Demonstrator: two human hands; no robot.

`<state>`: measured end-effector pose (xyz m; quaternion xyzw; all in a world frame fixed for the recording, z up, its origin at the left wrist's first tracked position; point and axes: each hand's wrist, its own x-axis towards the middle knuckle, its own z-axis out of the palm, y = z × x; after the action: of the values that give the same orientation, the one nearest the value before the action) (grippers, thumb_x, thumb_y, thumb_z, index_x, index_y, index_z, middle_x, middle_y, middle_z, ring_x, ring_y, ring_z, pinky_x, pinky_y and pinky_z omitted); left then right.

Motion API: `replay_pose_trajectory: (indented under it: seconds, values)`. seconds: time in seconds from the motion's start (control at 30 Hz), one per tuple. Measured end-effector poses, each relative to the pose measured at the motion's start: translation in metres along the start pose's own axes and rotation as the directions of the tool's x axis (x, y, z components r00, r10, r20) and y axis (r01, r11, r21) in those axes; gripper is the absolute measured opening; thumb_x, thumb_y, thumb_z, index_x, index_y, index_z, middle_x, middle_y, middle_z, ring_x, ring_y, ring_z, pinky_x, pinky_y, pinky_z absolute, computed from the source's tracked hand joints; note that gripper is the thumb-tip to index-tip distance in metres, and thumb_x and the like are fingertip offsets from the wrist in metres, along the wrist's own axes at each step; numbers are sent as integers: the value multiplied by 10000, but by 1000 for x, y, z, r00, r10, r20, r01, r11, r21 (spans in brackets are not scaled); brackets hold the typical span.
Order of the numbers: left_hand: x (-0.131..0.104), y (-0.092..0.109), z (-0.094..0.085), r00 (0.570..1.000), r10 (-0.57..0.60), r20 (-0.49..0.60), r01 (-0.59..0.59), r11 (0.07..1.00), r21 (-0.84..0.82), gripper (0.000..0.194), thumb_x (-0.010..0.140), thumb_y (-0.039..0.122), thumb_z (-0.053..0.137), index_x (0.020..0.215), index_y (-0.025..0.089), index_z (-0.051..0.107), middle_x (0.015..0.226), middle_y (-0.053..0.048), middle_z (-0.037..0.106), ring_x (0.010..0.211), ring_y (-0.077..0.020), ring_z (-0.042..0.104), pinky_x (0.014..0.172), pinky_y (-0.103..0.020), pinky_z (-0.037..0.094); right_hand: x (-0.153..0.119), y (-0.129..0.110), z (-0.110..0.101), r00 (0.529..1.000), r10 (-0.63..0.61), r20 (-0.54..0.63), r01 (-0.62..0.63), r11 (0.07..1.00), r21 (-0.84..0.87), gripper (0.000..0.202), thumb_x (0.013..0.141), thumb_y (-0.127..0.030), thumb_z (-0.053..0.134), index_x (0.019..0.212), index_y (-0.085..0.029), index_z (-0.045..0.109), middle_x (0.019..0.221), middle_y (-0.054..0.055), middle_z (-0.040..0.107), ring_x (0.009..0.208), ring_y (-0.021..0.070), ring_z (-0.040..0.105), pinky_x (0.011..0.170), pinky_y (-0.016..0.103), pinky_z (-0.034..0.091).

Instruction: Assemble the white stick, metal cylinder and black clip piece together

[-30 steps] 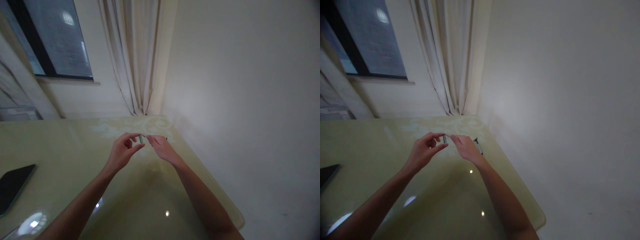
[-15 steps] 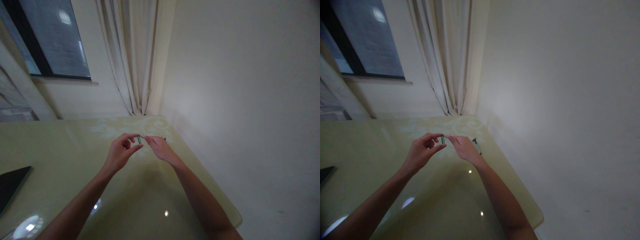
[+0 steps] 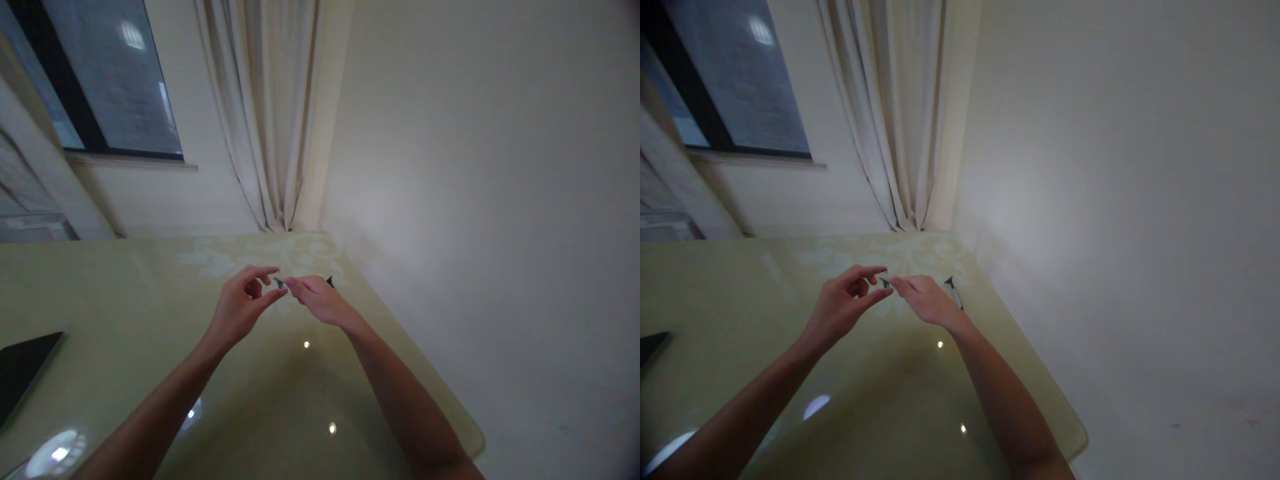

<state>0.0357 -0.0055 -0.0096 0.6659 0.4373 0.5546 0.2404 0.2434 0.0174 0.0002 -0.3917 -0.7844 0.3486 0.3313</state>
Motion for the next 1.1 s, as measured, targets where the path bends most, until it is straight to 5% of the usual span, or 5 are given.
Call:
replay_pose_trajectory:
  seconds: [0.17,0.6,0.73,1.1]
  values:
    - [0,0,0,1000,1,-4,-1,1000,2,362,769,380,875,1090,227,807,831,19,652,559,-84,484,515,-235,417,0,0,-2,998,12,-64,-16,998,-68,607,1070,-690,356,711,-210,452,678,-23,421,672,144,412,630,286,292]
    - [1,2,0,1000,-1,-21,1,1000,-9,375,764,406,872,1095,242,807,820,18,653,560,-90,473,519,-236,429,-1,-1,-2,999,22,49,-24,999,36,598,1066,-690,384,705,-216,430,648,-39,381,627,132,364,609,287,272]
    - [1,1,-1,1000,-2,-20,2,1000,3,376,757,397,879,1088,233,807,827,16,653,562,-90,479,513,-235,421,-2,-2,-2,999,39,-24,-40,999,-34,582,1070,-656,402,694,-212,423,654,-36,381,633,132,369,612,294,258]
    - [1,6,-2,1000,6,-29,-5,1000,15,356,772,408,868,1076,233,805,816,20,656,553,-89,469,516,-240,424,-1,-1,-4,999,52,-5,-52,999,-1,609,1061,-702,372,702,-214,440,656,-36,385,643,135,380,622,290,277]
